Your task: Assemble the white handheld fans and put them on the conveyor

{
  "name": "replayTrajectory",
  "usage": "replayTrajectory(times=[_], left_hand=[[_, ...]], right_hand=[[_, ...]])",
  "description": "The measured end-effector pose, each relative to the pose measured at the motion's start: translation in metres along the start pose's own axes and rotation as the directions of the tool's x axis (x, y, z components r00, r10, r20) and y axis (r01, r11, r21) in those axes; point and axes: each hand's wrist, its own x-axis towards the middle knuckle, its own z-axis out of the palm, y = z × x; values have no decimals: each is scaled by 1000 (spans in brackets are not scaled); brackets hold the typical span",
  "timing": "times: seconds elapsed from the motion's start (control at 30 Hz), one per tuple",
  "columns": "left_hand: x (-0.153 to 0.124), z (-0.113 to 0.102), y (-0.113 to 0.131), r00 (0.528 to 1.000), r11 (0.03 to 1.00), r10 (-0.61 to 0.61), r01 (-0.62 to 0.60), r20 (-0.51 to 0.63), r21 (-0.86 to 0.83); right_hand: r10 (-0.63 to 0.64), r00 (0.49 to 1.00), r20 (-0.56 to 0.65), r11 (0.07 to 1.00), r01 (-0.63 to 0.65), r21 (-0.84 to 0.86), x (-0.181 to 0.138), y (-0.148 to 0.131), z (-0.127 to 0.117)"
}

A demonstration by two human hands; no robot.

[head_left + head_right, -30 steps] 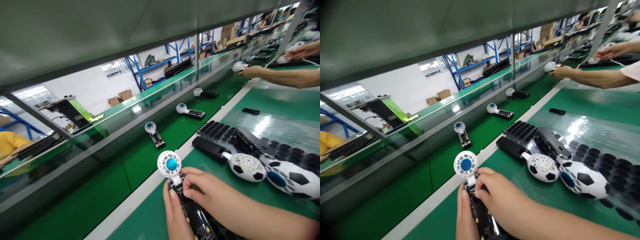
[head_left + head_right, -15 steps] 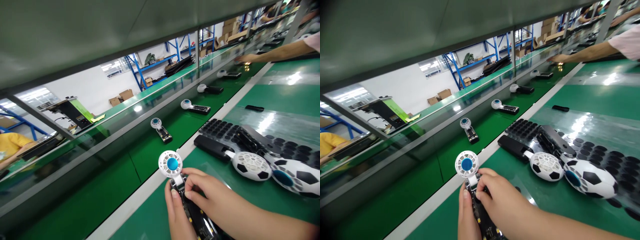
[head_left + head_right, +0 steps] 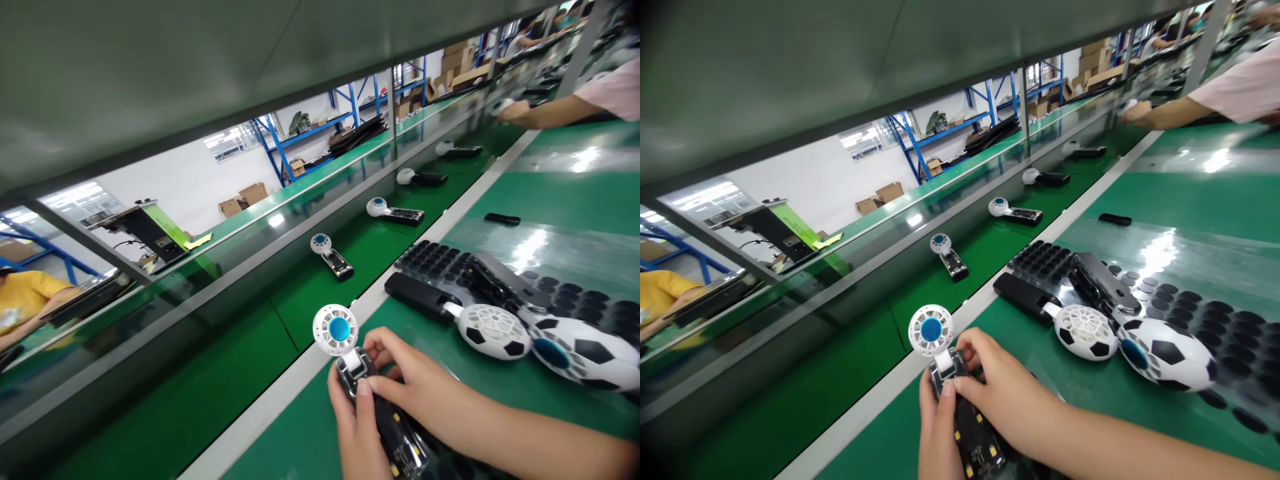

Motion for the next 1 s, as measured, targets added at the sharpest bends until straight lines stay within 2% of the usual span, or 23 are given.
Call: replayTrajectory(times=[0.07,0.13,0.2,0.27,0.3,0.37,0.4,0.43,0.53,0.6,0.67,0.7,0.8,0.9,1.0], left_hand=[[1,-1,1,996,998,-29,34,83,-59],[3,-1,2,986,991,-57,75,159,-108],[3,0,3,980,982,-58,90,190,-165],[1,1,5,981,970,-70,109,183,-216],[1,2,7,980,967,-92,131,178,-220],[4,3,14,980,976,-102,132,170,-174],[9,3,19,984,988,-78,98,161,-122],[17,2,26,988,997,-34,44,150,-62],[60,-4,53,988,988,114,-124,101,93],[98,-9,71,983,967,176,-181,41,178],[134,-15,85,974,934,226,-212,-16,287],[150,-18,90,969,914,246,-217,-40,344],[183,-23,98,954,839,295,-227,-62,494],[193,-22,102,936,772,352,-280,-18,571],[178,-12,106,899,736,435,-389,53,554]], right_hand=[[14,1000,11,996,-15,91,-2,3,-11],[27,999,-36,998,-25,66,-11,8,-26],[6,995,-97,996,-15,-91,-27,16,-46],[-92,977,-190,940,23,-340,-46,26,-67],[-176,953,-248,876,36,-481,-53,32,-78],[-360,873,-329,678,3,-735,-62,45,-97],[-424,842,-334,569,-39,-822,-64,51,-105],[-455,831,-319,471,-79,-878,-63,56,-111],[-440,871,-220,283,-99,-954,-54,63,-122],[-415,895,-163,252,-59,-966,-48,61,-124],[-382,914,-139,304,-17,-952,-46,52,-124],[-351,925,-146,368,-7,-930,-47,46,-124],[-221,940,-261,645,-60,-761,-50,18,-126],[-123,917,-379,827,-116,-550,-50,-17,-132],[-81,923,-375,898,-95,-429,-43,-51,-134]])
